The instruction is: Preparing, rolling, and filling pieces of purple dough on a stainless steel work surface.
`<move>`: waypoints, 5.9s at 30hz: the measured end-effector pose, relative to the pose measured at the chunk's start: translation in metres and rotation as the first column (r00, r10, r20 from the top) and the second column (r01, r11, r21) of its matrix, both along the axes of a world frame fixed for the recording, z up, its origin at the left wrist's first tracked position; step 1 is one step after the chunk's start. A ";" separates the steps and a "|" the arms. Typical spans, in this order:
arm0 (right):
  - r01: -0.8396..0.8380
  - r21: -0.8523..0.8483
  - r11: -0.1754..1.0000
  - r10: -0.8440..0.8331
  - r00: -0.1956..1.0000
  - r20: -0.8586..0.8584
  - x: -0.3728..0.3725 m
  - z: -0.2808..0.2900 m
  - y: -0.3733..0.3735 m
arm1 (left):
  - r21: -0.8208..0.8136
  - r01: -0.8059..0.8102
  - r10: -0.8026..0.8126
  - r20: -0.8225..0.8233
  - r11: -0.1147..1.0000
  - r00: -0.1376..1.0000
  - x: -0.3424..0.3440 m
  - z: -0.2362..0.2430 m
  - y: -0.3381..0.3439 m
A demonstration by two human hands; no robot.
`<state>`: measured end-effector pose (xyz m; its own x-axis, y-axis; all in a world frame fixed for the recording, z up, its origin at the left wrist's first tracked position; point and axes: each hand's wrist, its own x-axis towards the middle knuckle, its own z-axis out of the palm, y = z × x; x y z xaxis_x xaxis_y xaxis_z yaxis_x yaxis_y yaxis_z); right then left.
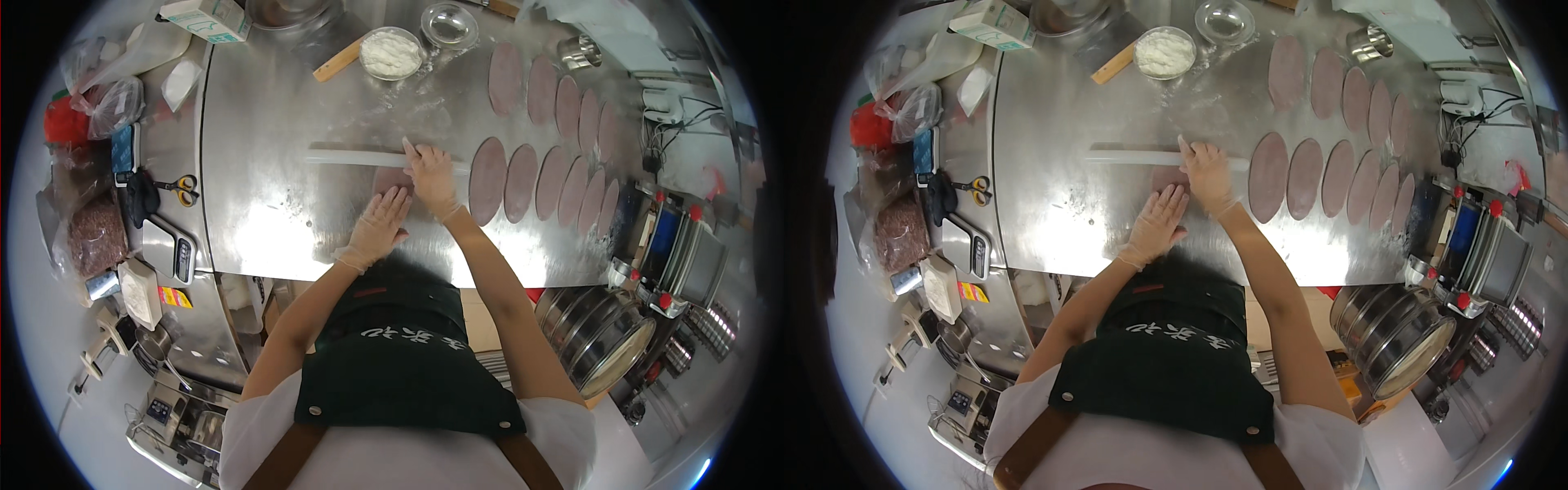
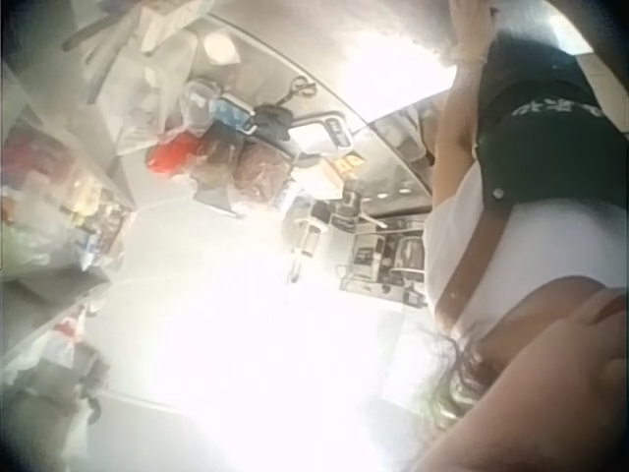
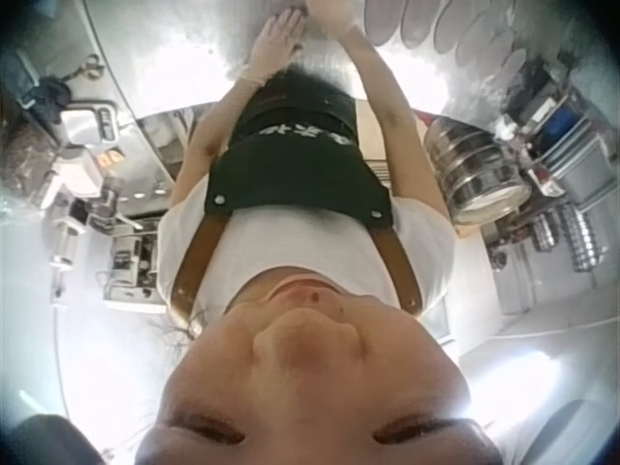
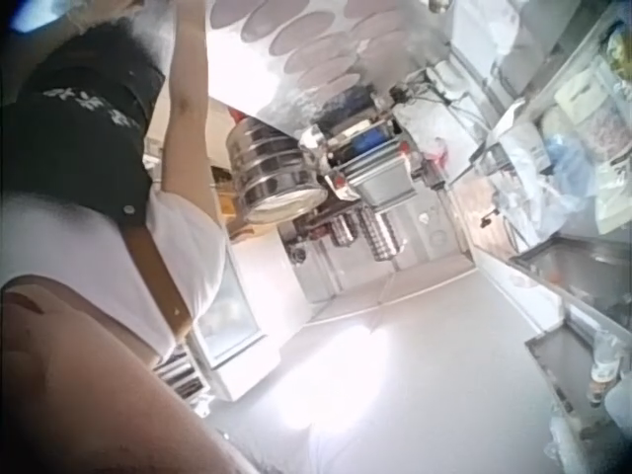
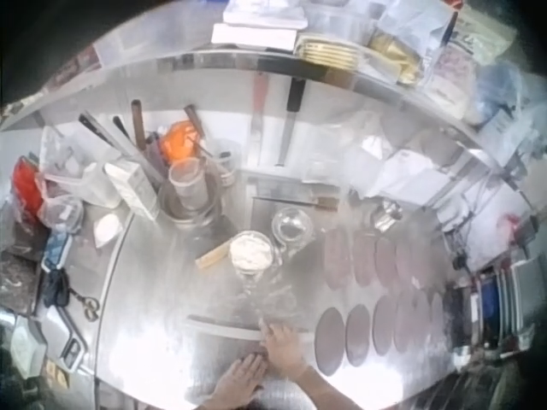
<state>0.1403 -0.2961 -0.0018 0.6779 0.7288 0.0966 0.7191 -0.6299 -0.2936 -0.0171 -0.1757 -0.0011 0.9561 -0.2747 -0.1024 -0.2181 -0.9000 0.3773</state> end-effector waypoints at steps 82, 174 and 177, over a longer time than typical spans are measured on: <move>0.193 0.228 0.954 -0.191 0.981 -0.031 0.051 -0.008 0.007 | -0.730 -0.680 0.561 -0.536 0.068 0.631 -0.030 0.186 0.090; 0.213 -0.054 0.976 -0.208 0.975 0.081 0.038 0.014 0.043 | 0.128 -0.424 0.401 0.172 0.896 0.900 0.149 0.021 0.111; -0.186 -0.055 0.981 0.184 0.982 -0.044 0.056 0.010 0.024 | 0.113 -0.482 0.429 0.313 0.869 0.847 0.180 0.017 0.120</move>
<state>0.1967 -0.2716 0.0080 0.5332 0.8456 0.0263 0.8135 -0.5040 -0.2902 0.1627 -0.0562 0.0162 0.9652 0.1972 0.1719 0.1649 -0.9687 0.1855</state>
